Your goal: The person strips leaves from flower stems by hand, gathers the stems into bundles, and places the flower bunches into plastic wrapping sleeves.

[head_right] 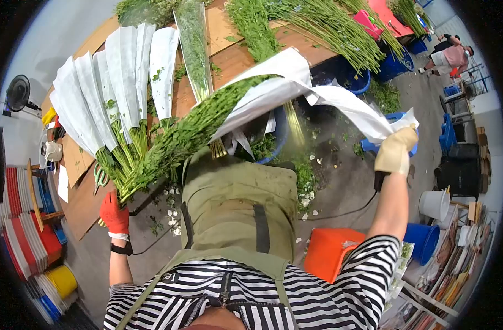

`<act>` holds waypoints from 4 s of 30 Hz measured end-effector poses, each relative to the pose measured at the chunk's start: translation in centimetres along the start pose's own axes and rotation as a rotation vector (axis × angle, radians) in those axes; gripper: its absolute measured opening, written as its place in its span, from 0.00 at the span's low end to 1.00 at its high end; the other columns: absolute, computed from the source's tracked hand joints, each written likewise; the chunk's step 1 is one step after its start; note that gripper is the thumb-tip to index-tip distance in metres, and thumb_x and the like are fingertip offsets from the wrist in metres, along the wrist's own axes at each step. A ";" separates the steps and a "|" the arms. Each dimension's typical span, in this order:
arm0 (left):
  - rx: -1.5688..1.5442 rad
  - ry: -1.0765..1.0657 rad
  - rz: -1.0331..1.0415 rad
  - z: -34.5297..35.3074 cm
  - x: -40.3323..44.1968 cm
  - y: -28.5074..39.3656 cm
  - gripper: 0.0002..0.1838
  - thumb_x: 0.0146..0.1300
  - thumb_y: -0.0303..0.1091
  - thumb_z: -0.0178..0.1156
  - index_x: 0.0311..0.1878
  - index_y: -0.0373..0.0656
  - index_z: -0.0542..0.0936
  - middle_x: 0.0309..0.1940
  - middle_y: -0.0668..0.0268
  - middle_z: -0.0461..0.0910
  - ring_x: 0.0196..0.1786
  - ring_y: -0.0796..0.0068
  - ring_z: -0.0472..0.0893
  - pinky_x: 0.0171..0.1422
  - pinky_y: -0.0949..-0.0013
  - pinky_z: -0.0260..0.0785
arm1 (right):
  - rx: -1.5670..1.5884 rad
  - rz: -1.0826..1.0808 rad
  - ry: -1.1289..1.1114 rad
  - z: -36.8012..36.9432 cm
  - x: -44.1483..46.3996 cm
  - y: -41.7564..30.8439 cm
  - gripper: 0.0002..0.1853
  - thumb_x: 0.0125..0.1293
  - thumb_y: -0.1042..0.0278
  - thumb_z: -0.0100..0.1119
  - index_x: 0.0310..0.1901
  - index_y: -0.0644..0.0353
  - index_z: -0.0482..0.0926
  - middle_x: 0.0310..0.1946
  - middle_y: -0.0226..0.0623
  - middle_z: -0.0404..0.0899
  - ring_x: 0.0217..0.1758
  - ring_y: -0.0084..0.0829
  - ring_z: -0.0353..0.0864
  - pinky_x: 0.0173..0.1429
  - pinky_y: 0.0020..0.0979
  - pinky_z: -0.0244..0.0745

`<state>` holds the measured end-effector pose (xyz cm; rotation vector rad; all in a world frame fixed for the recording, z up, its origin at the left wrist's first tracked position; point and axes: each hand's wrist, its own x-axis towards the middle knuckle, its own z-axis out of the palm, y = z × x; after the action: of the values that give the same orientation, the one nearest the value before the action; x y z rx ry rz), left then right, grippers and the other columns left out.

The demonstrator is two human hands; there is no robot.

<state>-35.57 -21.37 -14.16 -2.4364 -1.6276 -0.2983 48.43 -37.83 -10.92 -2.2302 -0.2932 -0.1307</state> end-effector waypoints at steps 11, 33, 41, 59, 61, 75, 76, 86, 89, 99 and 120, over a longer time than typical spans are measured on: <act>0.014 0.076 0.082 -0.6 2.6 5.2 0.27 0.45 0.25 0.69 0.54 0.46 0.79 0.44 0.60 0.80 0.47 0.53 0.81 0.47 0.53 0.74 | -0.395 -0.512 -0.497 6.7 -17.7 -19.3 0.62 0.54 0.32 0.74 0.82 0.54 0.51 0.69 0.49 0.75 0.65 0.50 0.81 0.66 0.46 0.77; -0.121 -0.015 0.085 0.5 -1.0 6.7 0.24 0.49 0.26 0.68 0.53 0.44 0.78 0.41 0.60 0.79 0.46 0.52 0.81 0.47 0.52 0.73 | 0.063 0.080 -0.514 12.6 -18.2 -13.7 0.39 0.50 0.72 0.78 0.66 0.60 0.71 0.57 0.48 0.84 0.59 0.44 0.84 0.64 0.38 0.75; -0.188 0.027 0.132 -1.4 1.6 7.3 0.26 0.45 0.22 0.66 0.52 0.42 0.78 0.42 0.57 0.80 0.46 0.49 0.81 0.47 0.52 0.73 | 0.167 -0.131 -0.343 13.7 -11.3 -10.4 0.23 0.59 0.69 0.64 0.58 0.54 0.77 0.50 0.47 0.88 0.55 0.47 0.87 0.59 0.39 0.79; -0.263 -0.179 0.033 -2.1 0.6 2.5 0.27 0.45 0.24 0.71 0.53 0.43 0.81 0.44 0.55 0.84 0.47 0.45 0.83 0.48 0.53 0.76 | 0.278 0.133 0.256 0.5 0.7 -0.2 0.14 0.63 0.73 0.60 0.51 0.57 0.83 0.42 0.41 0.89 0.40 0.37 0.88 0.46 0.40 0.81; -0.325 -0.128 -0.009 -1.0 0.5 2.5 0.25 0.47 0.26 0.71 0.53 0.43 0.81 0.44 0.55 0.85 0.47 0.45 0.84 0.49 0.53 0.76 | 0.369 0.174 0.256 -1.5 0.4 1.7 0.17 0.65 0.74 0.60 0.56 0.59 0.82 0.44 0.42 0.88 0.42 0.37 0.88 0.44 0.39 0.83; -1.732 -0.554 -0.376 4.1 18.8 29.2 0.15 0.60 0.35 0.73 0.45 0.38 0.81 0.29 0.69 0.80 0.26 0.77 0.77 0.29 0.69 0.69 | -0.046 -0.106 -0.021 3.3 -11.8 -2.6 0.15 0.72 0.56 0.59 0.55 0.50 0.85 0.51 0.35 0.88 0.55 0.40 0.87 0.60 0.36 0.76; -1.692 -0.513 -0.466 3.1 19.5 31.2 0.18 0.60 0.35 0.73 0.48 0.38 0.79 0.31 0.68 0.80 0.27 0.77 0.77 0.31 0.69 0.70 | -0.087 -0.103 -0.019 3.7 -12.1 -2.5 0.16 0.72 0.55 0.59 0.55 0.50 0.85 0.52 0.35 0.88 0.55 0.41 0.86 0.60 0.36 0.76; -1.546 -0.673 0.080 11.0 18.2 32.3 0.24 0.64 0.39 0.72 0.58 0.37 0.80 0.48 0.62 0.85 0.53 0.69 0.83 0.59 0.66 0.75 | -0.026 -0.104 -0.189 4.2 -14.9 -4.0 0.21 0.64 0.57 0.60 0.58 0.51 0.82 0.53 0.40 0.87 0.55 0.42 0.86 0.59 0.37 0.76; -1.097 -0.070 -0.191 7.0 17.3 29.4 0.23 0.62 0.42 0.70 0.55 0.37 0.79 0.48 0.51 0.83 0.51 0.50 0.83 0.57 0.56 0.75 | 0.032 -0.045 -0.197 2.9 -16.4 -9.2 0.20 0.63 0.60 0.63 0.56 0.55 0.81 0.52 0.38 0.85 0.52 0.40 0.85 0.57 0.36 0.76; -1.025 -0.254 -0.583 11.1 15.9 30.1 0.58 0.56 0.61 0.74 0.75 0.24 0.59 0.71 0.32 0.63 0.75 0.39 0.66 0.78 0.51 0.60 | 0.328 -0.959 -0.235 6.7 -25.1 -17.9 0.18 0.51 0.86 0.62 0.45 0.63 0.80 0.45 0.43 0.81 0.49 0.43 0.83 0.56 0.35 0.78; -2.372 -0.480 -0.264 5.8 16.2 30.8 0.20 0.75 0.30 0.60 0.67 0.39 0.74 0.58 0.60 0.83 0.57 0.71 0.83 0.62 0.64 0.79 | 0.568 -0.600 -0.607 11.2 -35.8 -18.8 0.38 0.51 0.62 0.79 0.62 0.67 0.73 0.57 0.47 0.81 0.62 0.45 0.80 0.69 0.41 0.73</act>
<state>-0.65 -17.05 -16.83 -3.0887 -1.8339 -3.6230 8.90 -23.66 -10.69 -1.5121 -1.1698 0.2875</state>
